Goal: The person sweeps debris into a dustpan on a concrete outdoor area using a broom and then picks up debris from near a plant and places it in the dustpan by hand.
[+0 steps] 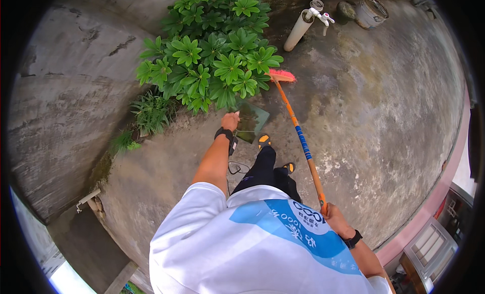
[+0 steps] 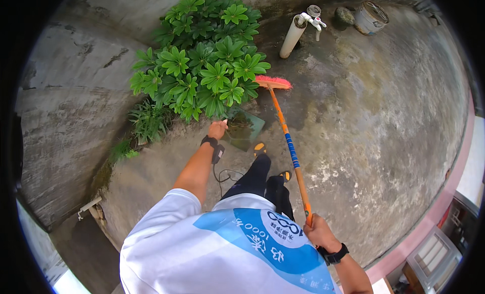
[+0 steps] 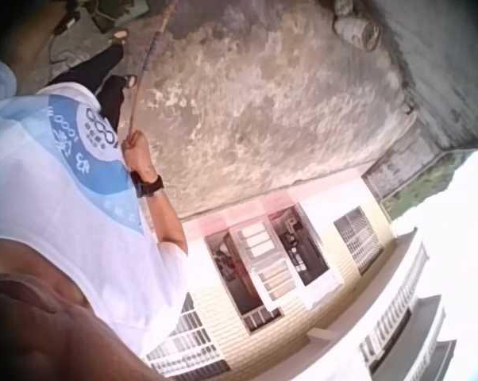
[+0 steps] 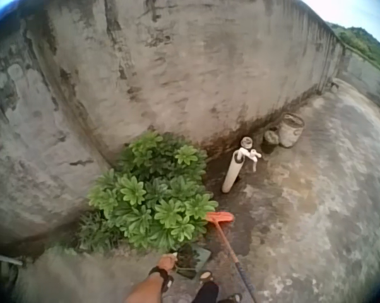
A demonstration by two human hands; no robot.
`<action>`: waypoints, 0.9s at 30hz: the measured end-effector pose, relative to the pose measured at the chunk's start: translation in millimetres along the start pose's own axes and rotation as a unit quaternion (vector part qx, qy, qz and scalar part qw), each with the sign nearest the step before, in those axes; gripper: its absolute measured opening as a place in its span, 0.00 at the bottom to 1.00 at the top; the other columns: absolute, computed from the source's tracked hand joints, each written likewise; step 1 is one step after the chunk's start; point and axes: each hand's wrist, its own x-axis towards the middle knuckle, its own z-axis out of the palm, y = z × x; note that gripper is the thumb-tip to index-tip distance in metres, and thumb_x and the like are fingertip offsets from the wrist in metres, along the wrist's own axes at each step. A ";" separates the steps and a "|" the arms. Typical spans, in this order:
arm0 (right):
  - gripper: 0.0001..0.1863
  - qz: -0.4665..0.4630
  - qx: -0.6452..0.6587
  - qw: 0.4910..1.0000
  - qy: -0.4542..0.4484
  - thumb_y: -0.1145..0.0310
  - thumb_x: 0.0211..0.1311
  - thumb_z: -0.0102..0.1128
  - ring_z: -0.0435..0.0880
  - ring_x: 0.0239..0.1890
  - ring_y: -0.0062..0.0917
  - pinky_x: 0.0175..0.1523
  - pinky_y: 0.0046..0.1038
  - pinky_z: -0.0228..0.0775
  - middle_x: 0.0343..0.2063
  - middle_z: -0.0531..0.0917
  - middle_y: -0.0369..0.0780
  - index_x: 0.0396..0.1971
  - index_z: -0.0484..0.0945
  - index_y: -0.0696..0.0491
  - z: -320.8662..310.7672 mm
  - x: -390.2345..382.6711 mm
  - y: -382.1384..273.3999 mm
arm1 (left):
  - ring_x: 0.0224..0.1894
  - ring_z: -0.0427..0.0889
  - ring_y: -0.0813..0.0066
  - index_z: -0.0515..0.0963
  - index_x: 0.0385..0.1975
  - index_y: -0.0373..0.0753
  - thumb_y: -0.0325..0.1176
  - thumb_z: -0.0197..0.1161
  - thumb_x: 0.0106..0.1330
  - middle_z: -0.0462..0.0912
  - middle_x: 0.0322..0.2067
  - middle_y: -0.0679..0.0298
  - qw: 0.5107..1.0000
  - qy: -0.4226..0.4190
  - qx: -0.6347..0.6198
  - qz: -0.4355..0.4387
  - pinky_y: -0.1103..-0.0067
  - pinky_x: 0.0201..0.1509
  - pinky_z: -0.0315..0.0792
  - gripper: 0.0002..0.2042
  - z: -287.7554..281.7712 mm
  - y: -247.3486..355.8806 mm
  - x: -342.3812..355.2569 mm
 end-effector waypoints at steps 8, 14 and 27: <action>0.04 -0.132 -0.224 0.965 0.026 0.76 0.46 0.46 0.75 0.20 0.22 0.21 0.22 0.63 0.13 0.71 0.42 0.22 0.64 0.62 20.5 21.4 36.5 | 0.26 0.72 0.55 0.75 0.14 0.43 0.46 0.41 0.58 0.75 0.21 0.54 0.999 0.019 -0.009 -0.046 0.69 0.34 0.65 0.19 4.6 -0.5 2.6; 0.04 0.029 0.011 0.999 -0.011 0.77 0.46 0.46 0.74 0.19 0.21 0.20 0.20 0.62 0.13 0.71 0.41 0.21 0.64 0.61 25.9 -51.0 53.8 | 0.28 0.73 0.57 0.75 0.17 0.44 0.48 0.41 0.57 0.75 0.20 0.55 0.995 -0.004 -0.068 -0.075 0.69 0.35 0.66 0.19 -0.5 -33.4 -12.9; 0.03 0.026 0.144 0.986 0.082 0.77 0.47 0.46 0.70 0.16 0.19 0.19 0.18 0.59 0.13 0.70 0.38 0.21 0.63 0.60 58.4 -71.2 99.8 | 0.34 0.72 0.52 0.70 0.30 0.33 0.42 0.43 0.59 0.74 0.30 0.48 0.994 -0.008 0.025 -0.106 0.64 0.37 0.64 0.17 -33.2 -103.8 -221.4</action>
